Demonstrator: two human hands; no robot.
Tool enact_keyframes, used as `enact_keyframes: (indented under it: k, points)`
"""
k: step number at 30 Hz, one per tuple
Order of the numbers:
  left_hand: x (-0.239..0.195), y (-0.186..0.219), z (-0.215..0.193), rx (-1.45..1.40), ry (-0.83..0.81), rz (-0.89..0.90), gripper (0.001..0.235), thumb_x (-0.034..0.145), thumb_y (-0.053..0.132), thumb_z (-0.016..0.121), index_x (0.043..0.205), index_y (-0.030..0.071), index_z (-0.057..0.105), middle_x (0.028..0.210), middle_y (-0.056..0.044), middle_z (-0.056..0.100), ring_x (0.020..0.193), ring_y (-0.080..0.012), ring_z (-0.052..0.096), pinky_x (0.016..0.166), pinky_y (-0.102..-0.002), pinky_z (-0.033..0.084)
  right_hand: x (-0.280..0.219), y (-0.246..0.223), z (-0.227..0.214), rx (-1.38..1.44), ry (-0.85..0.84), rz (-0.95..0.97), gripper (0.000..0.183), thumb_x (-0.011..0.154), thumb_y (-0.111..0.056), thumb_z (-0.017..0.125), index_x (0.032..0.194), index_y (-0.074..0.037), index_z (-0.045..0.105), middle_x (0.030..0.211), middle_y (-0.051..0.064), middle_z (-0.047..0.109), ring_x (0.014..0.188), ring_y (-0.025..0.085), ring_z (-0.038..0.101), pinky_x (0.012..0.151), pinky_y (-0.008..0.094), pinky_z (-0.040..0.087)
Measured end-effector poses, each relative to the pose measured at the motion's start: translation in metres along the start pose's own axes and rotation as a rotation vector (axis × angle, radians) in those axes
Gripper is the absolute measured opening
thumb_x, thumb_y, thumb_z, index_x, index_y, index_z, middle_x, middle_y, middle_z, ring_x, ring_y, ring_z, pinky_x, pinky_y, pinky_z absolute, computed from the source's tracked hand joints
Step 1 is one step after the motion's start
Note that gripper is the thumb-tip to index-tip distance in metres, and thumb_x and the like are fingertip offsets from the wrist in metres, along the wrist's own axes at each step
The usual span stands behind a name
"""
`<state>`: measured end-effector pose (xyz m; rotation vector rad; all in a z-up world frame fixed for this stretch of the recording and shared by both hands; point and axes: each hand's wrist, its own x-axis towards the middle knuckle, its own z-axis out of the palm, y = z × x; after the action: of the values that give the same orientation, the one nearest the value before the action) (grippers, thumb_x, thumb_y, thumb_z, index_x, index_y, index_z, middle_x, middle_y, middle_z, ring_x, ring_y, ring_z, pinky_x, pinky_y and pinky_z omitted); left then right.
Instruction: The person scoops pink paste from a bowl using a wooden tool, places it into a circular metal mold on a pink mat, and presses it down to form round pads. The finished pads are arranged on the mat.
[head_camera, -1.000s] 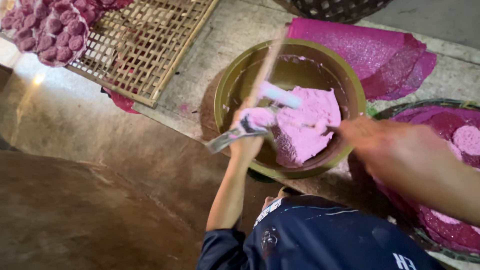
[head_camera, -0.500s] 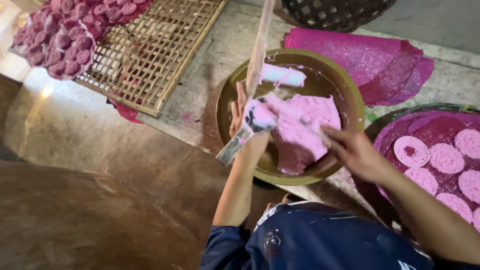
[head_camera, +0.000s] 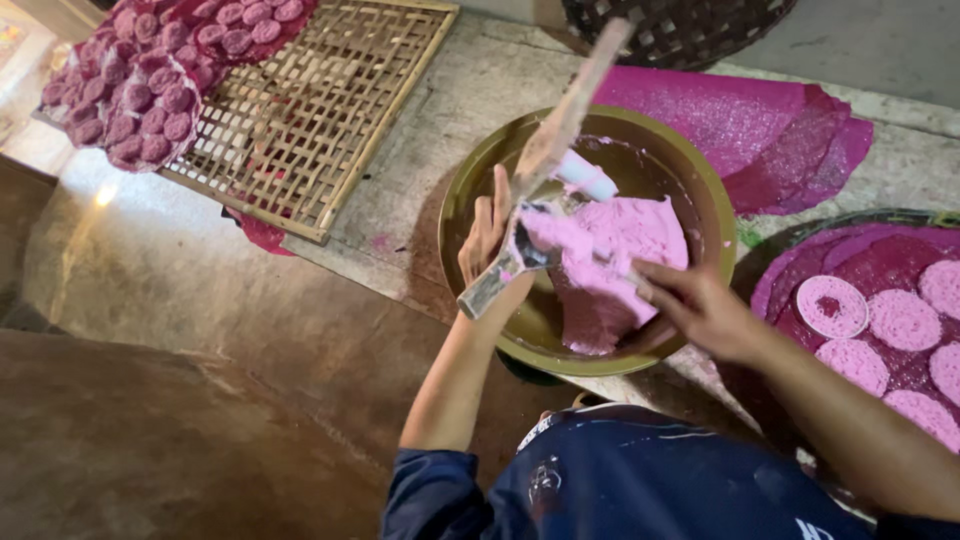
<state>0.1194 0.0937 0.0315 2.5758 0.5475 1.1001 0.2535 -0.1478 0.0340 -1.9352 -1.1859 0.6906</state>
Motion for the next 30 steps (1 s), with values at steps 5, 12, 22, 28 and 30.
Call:
enact_keyframes:
  k: [5, 12, 22, 28, 30]
  points:
    - [0.009, -0.016, 0.008, -0.005, -0.057, 0.096, 0.081, 0.093, 0.028, 0.078, 0.156, 0.001, 0.036, 0.102, -0.013, 0.065, 0.078, -0.0216, 0.066, 0.06, -0.03, 0.055, 0.003, -0.002, -0.01, -0.167, -0.075, -0.013, 0.049, 0.096, -0.023, 0.055, 0.143, -0.009, 0.06, 0.098, 0.019, 0.08, 0.078, 0.025, 0.08, 0.081, 0.039, 0.063]
    - [-0.003, -0.03, -0.026, -0.727, -0.277, -0.252, 0.026, 0.09, 0.01, 0.08, 0.114, 0.003, 0.071, 0.108, -0.011, 0.076, 0.101, -0.0232, 0.072, 0.098, -0.04, 0.059, -0.017, -0.022, -0.064, -0.243, 0.271, -0.127, 0.045, 0.098, -0.022, 0.06, 0.14, -0.007, 0.061, 0.101, 0.019, 0.078, 0.087, 0.025, 0.079, 0.081, 0.038, 0.062]
    - [-0.01, -0.025, -0.033, -0.61, -0.133, -0.187, 0.096, 0.079, 0.004, 0.083, 0.155, -0.006, 0.024, 0.112, -0.009, 0.065, 0.104, -0.0206, 0.061, 0.1, -0.038, 0.045, -0.012, -0.038, -0.041, -0.802, 0.126, 0.229, 0.045, 0.1, -0.03, 0.062, 0.145, -0.027, 0.059, 0.087, 0.018, 0.076, 0.072, 0.034, 0.072, 0.07, 0.046, 0.059]
    - [-0.032, -0.028, -0.026, -1.089, -0.094, -0.393, 0.062, 0.087, -0.008, 0.071, 0.145, 0.0, 0.053, 0.112, -0.003, 0.063, 0.098, -0.0127, 0.058, 0.084, -0.028, 0.049, 0.019, 0.057, -0.013, 0.08, 0.055, 0.263, 0.05, 0.098, -0.018, 0.058, 0.148, -0.012, 0.052, 0.069, 0.011, 0.064, 0.053, 0.016, 0.054, 0.048, 0.031, 0.049]
    - [-0.042, -0.023, -0.018, -1.181, -0.096, -0.514, 0.067, 0.084, -0.01, 0.068, 0.148, 0.003, 0.052, 0.104, -0.002, 0.061, 0.085, -0.0111, 0.054, 0.069, -0.026, 0.044, 0.027, 0.089, 0.0, 0.633, 0.089, 0.203, 0.056, 0.099, -0.013, 0.058, 0.153, -0.011, 0.043, 0.074, 0.005, 0.058, 0.058, 0.012, 0.05, 0.05, 0.025, 0.043]
